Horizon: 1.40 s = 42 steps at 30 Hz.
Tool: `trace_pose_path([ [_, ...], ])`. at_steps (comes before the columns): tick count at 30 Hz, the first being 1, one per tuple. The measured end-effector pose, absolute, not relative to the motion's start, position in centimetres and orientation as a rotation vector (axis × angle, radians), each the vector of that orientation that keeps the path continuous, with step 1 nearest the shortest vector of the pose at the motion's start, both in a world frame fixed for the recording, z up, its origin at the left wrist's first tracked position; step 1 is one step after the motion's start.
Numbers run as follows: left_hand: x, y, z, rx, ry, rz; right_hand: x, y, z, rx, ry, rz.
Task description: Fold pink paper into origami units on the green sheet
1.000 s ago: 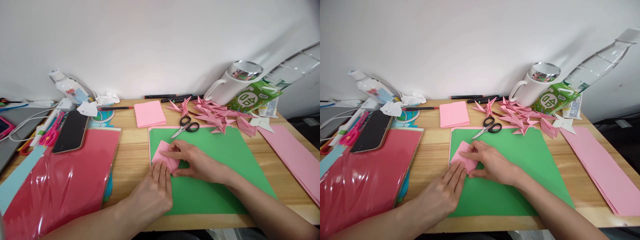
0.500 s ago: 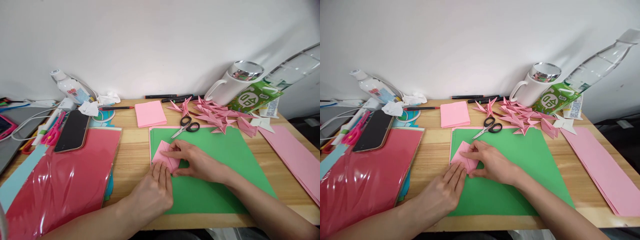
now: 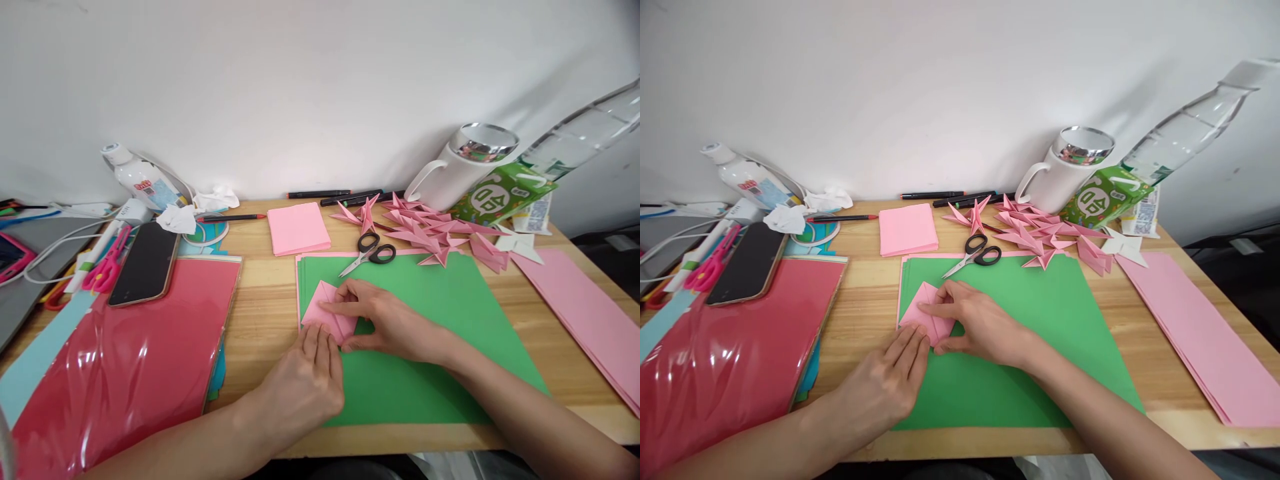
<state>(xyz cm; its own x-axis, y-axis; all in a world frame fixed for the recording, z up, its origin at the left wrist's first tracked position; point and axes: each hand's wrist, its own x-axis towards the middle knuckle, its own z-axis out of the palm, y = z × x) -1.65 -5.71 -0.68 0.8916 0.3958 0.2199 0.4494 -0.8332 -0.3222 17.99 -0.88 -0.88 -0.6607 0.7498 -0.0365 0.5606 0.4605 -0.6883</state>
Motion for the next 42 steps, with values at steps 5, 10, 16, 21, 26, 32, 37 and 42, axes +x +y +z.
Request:
trace_pose_path([
  [5, -1.8, -5.8, -1.1, -2.697, -0.634, -0.251, 17.9, -0.9, -0.8, -1.139, -2.430, 1.015],
  [10, -1.8, -6.1, -1.4, -2.684, -0.617, -0.268, 17.9, -1.0, -0.8, -1.145, -2.438, 0.999],
  [16, -1.7, -6.5, -0.5, -2.646, -0.683, -0.296, 17.8, -1.0, -0.9, -1.154, -2.426, 0.991],
  [21, -1.5, -6.9, -0.2, -2.651, -0.698, -0.237, 17.8, -1.0, -0.9, -1.165, -2.417, 0.997],
  [26, -1.3, -7.0, -0.6, -2.625, -0.772, -0.243, 17.8, -1.0, -1.0, -1.173, -2.416, 1.001],
  [32, -1.2, -7.3, -0.8, -2.610, -0.760, -0.183, 17.8, -1.1, -0.8, -1.199, -2.423, 1.013],
  [37, -1.0, -7.5, -1.1, -2.586, -0.795, -0.193, 17.7, -1.1, -0.6, -1.220, -2.428, 1.032],
  [42, -0.8, -7.5, -1.1, -2.578, -0.837, -0.233, 17.7, -1.2, -0.7, -1.220, -2.430, 1.029],
])
